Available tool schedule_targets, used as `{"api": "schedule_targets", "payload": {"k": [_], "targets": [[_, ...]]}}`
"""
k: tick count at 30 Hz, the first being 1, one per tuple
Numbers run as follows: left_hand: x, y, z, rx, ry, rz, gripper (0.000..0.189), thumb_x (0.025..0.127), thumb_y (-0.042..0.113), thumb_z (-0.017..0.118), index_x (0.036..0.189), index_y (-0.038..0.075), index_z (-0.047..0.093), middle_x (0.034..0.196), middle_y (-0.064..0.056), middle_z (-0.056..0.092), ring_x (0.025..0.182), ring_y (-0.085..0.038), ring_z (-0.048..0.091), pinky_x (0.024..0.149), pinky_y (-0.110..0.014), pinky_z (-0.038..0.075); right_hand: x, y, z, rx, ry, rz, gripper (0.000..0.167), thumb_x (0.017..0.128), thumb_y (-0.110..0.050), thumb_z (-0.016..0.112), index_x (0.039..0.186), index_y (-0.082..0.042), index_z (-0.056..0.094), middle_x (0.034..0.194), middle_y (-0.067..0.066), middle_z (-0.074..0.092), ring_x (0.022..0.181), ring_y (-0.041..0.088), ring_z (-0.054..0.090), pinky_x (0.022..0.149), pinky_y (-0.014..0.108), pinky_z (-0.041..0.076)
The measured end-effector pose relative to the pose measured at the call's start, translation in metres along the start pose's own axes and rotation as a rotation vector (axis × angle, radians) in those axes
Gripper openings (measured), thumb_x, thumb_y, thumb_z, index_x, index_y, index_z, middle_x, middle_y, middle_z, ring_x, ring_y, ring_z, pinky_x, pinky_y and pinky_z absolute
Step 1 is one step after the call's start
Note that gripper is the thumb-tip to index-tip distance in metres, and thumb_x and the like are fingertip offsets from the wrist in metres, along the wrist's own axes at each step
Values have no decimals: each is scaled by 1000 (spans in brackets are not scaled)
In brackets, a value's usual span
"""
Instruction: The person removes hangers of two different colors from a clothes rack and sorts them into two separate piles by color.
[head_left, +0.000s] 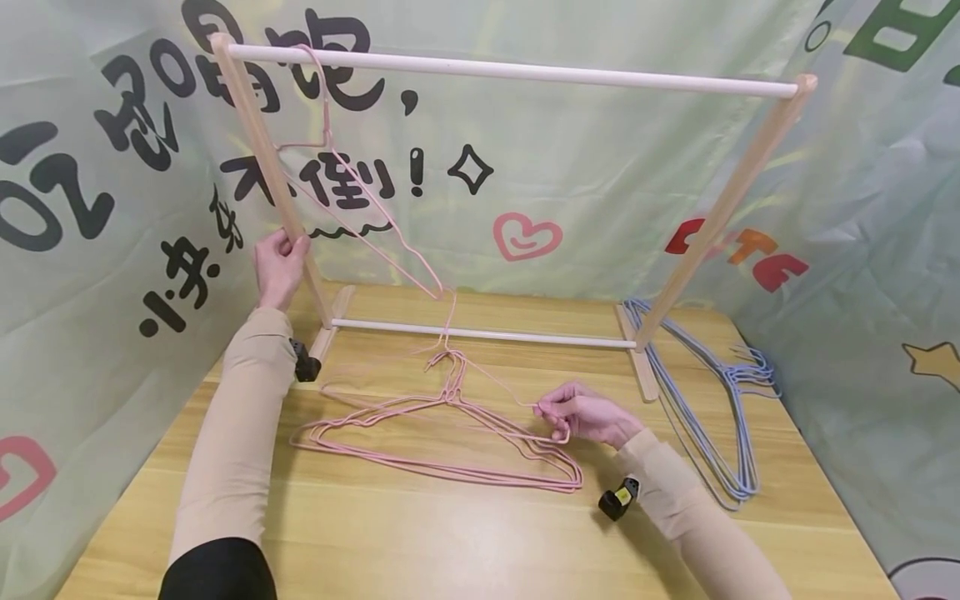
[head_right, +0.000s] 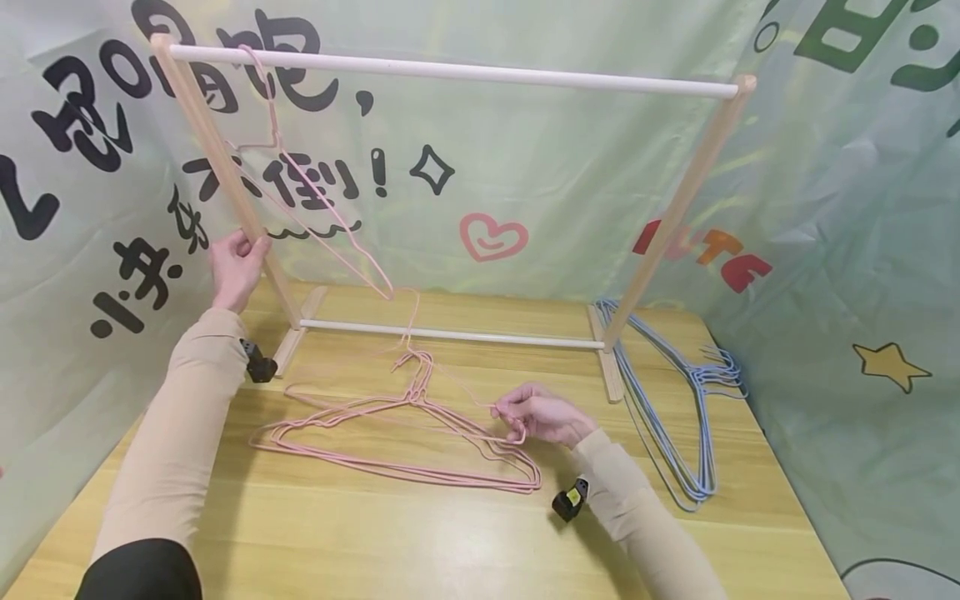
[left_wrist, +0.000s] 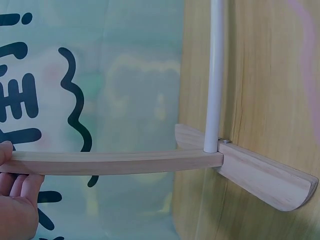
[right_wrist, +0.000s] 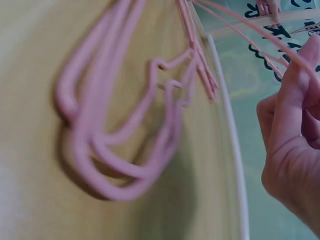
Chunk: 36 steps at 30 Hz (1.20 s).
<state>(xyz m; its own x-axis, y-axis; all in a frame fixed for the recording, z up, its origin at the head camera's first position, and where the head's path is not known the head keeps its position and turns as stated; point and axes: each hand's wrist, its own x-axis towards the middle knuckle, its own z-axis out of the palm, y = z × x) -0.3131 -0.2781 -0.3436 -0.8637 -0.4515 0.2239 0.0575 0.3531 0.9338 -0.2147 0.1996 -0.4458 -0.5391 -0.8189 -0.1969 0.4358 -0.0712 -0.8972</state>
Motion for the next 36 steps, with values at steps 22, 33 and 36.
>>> {"api": "schedule_targets", "payload": {"k": [22, 33, 36], "targets": [[-1, 2, 6, 11, 6, 15, 36, 102, 19, 57, 131, -1, 64, 134, -20, 65, 117, -25, 64, 107, -37, 51, 5, 11, 13, -394, 132, 230, 30, 97, 1, 56, 110, 28, 58, 64, -2, 66, 54, 7, 60, 54, 20, 56], [-2, 2, 3, -3, -9, 2, 37, 103, 20, 56, 132, -1, 63, 136, -19, 64, 118, -25, 63, 108, -37, 50, 23, -23, 24, -928, 344, 38, 23, 95, -8, 64, 110, 9, 71, 93, 29, 73, 66, 12, 60, 64, 29, 56], [-1, 1, 0, -3, -7, -2, 37, 103, 20, 56, 132, -1, 62, 136, -20, 64, 119, -25, 62, 108, -38, 50, 46, -51, 37, -925, 382, -118, 28, 99, -11, 60, 117, 7, 69, 95, 27, 72, 72, 12, 61, 74, 37, 57]]}}
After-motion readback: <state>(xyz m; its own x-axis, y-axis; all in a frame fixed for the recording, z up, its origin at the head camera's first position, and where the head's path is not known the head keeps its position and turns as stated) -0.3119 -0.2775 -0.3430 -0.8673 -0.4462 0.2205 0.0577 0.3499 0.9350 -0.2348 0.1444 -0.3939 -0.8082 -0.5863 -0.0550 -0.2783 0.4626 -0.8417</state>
